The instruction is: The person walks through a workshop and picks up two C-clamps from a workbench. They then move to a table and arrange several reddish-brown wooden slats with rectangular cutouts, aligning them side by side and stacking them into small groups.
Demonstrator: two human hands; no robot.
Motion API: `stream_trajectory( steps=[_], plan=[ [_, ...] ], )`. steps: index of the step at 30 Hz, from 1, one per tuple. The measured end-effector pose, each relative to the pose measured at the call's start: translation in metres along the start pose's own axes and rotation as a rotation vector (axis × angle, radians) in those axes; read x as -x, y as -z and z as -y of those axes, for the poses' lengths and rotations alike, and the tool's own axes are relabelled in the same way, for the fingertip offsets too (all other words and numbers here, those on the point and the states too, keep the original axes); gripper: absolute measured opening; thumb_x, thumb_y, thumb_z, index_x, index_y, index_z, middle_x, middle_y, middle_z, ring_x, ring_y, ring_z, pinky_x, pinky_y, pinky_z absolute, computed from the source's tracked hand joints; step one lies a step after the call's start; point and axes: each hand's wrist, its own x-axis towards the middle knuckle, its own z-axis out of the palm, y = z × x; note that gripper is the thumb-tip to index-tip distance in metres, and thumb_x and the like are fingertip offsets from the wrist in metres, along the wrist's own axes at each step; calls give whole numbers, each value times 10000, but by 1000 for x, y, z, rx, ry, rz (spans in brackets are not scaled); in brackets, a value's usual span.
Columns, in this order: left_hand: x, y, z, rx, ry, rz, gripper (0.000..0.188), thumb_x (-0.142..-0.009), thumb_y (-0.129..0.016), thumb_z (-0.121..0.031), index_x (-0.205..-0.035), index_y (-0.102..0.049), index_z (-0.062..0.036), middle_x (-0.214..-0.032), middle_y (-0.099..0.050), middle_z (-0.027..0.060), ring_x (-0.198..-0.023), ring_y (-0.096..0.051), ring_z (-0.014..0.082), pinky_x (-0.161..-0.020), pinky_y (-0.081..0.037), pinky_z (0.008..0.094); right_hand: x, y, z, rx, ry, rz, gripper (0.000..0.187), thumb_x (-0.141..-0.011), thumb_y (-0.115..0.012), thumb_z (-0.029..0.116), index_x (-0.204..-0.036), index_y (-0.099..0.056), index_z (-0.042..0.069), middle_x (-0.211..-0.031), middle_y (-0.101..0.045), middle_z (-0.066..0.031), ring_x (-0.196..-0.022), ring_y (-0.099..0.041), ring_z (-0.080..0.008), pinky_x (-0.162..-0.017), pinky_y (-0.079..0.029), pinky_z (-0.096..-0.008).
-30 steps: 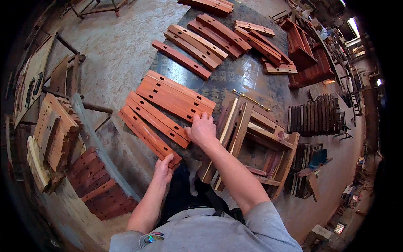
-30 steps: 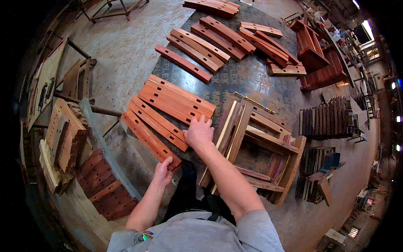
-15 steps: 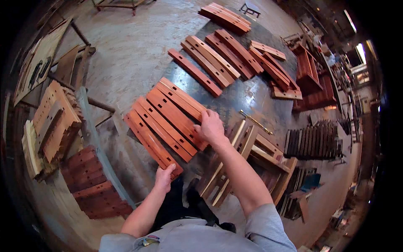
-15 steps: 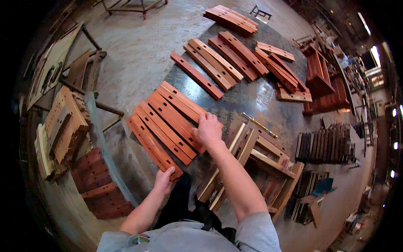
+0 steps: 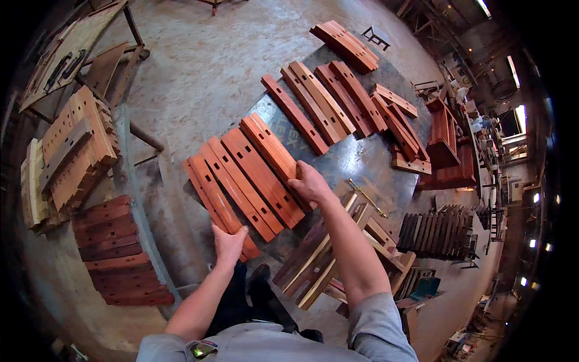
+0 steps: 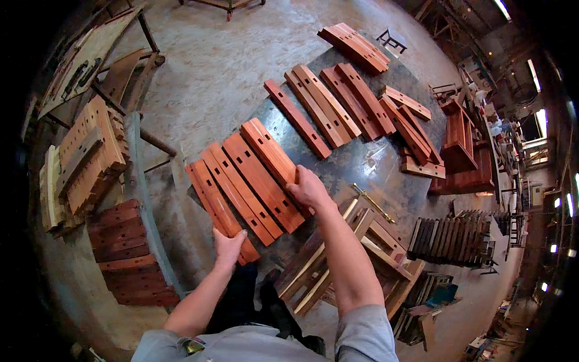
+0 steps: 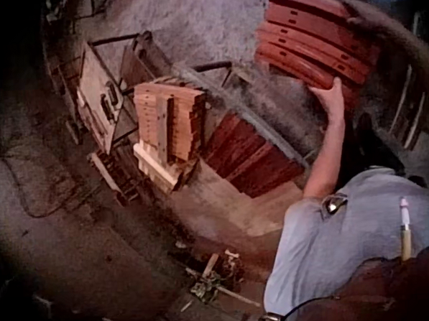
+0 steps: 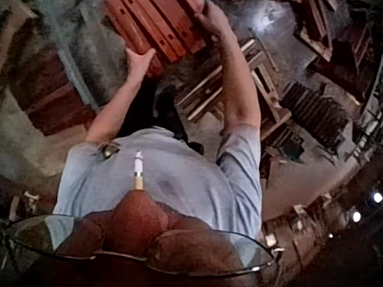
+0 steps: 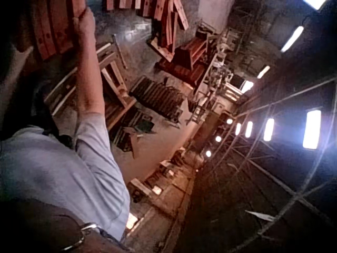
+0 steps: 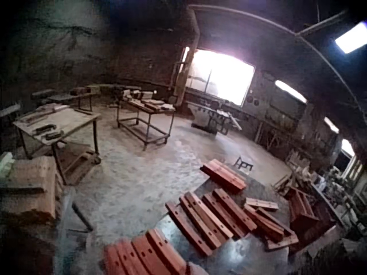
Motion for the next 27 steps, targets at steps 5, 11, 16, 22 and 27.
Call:
stream_trajectory(
  steps=[5,11,16,22,27],
  plan=[
    [7,9,-14,105,1,39,759,-759,-771,-99,-1391,-361,-5,-1220,-588,171,-1095,-611,300,-966,-485,381,0,-6,-23,-586,-152,40,619,-909,-651,265,-1405,-465,-54,-1372,-557,-199,-1232,-564,-283,-1042,-432,-362],
    [15,41,-9,617,98,206,558,-778,-697,-17,-1272,-440,-30,-1074,-587,84,-929,-616,185,-836,-534,335,17,-5,3,-739,-110,102,634,-933,-631,271,-1446,-431,-43,-1377,-559,-178,-1249,-550,-249,-1049,-427,-357],
    [38,29,-40,634,45,182,613,-786,-665,1,-1343,-411,-39,-1138,-571,91,-970,-608,178,-865,-531,337,34,-34,-4,-555,63,-22,582,-949,-617,258,-1419,-443,-39,-1356,-565,-209,-1249,-552,-269,-1046,-427,-369],
    [18,-24,-58,519,-26,127,720,-794,-721,-71,-1409,-353,-3,-1246,-539,142,-1097,-581,242,-965,-492,362,54,-60,19,-61,316,-277,593,-874,-693,216,-1362,-456,-25,-1219,-538,-255,-1134,-510,-433,-1017,-429,-447],
    [12,-40,-54,230,-71,103,674,-829,-712,-163,-1404,-392,-16,-1238,-558,163,-1089,-592,280,-961,-493,379,62,-76,26,39,284,-358,634,-840,-735,235,-1351,-461,-22,-1176,-562,-252,-1097,-523,-425,-983,-446,-473]
  ],
)
